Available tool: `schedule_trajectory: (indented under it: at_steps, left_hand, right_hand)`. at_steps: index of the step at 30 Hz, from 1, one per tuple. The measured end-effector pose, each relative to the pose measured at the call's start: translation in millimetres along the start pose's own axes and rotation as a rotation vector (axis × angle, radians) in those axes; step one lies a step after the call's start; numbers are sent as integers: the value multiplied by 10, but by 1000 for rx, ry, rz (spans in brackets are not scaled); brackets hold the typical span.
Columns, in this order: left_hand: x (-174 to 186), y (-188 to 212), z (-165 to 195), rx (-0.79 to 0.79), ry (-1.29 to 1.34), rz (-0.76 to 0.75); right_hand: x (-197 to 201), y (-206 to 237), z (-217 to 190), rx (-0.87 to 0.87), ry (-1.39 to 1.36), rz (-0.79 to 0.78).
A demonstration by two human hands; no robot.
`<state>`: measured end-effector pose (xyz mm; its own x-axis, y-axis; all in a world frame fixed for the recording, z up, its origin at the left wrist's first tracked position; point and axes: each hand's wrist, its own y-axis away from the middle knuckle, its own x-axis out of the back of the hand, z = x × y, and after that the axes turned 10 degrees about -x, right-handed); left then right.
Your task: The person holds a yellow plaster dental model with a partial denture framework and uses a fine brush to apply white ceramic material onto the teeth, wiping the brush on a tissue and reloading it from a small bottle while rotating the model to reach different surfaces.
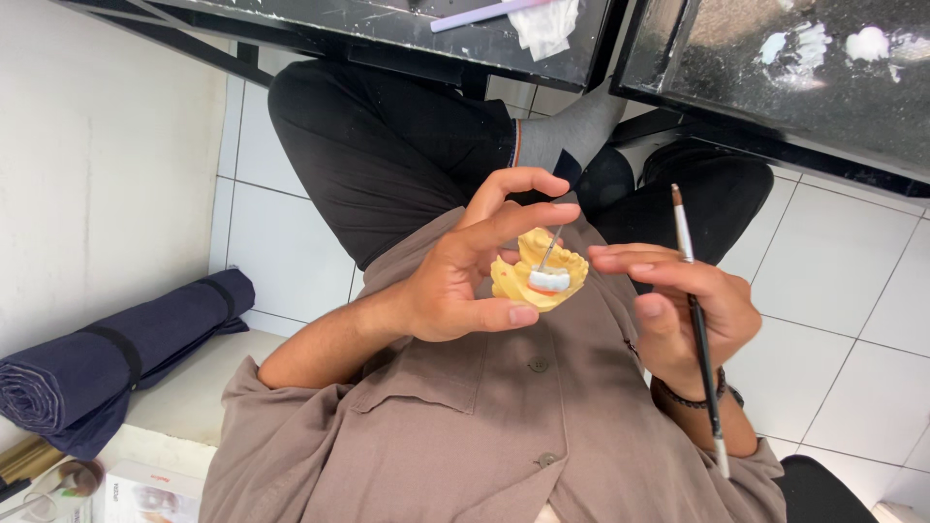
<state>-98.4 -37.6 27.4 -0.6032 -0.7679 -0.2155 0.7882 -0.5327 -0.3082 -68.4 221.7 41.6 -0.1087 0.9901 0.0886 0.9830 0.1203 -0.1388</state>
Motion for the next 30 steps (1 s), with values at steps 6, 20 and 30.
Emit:
schedule_trajectory:
  at_steps: [6, 20, 30]
  left_hand:
    - [-3, -3, 50, -47, -64, 3]
    - [36, -8, 234, -201, -70, 14]
    - [29, -37, 197, -227, -42, 128]
  right_hand:
    - [43, 18, 27, 9, -11, 24]
    - [522, -301, 127, 104, -152, 197]
    - [1709, -632, 999, -73, -290, 521]
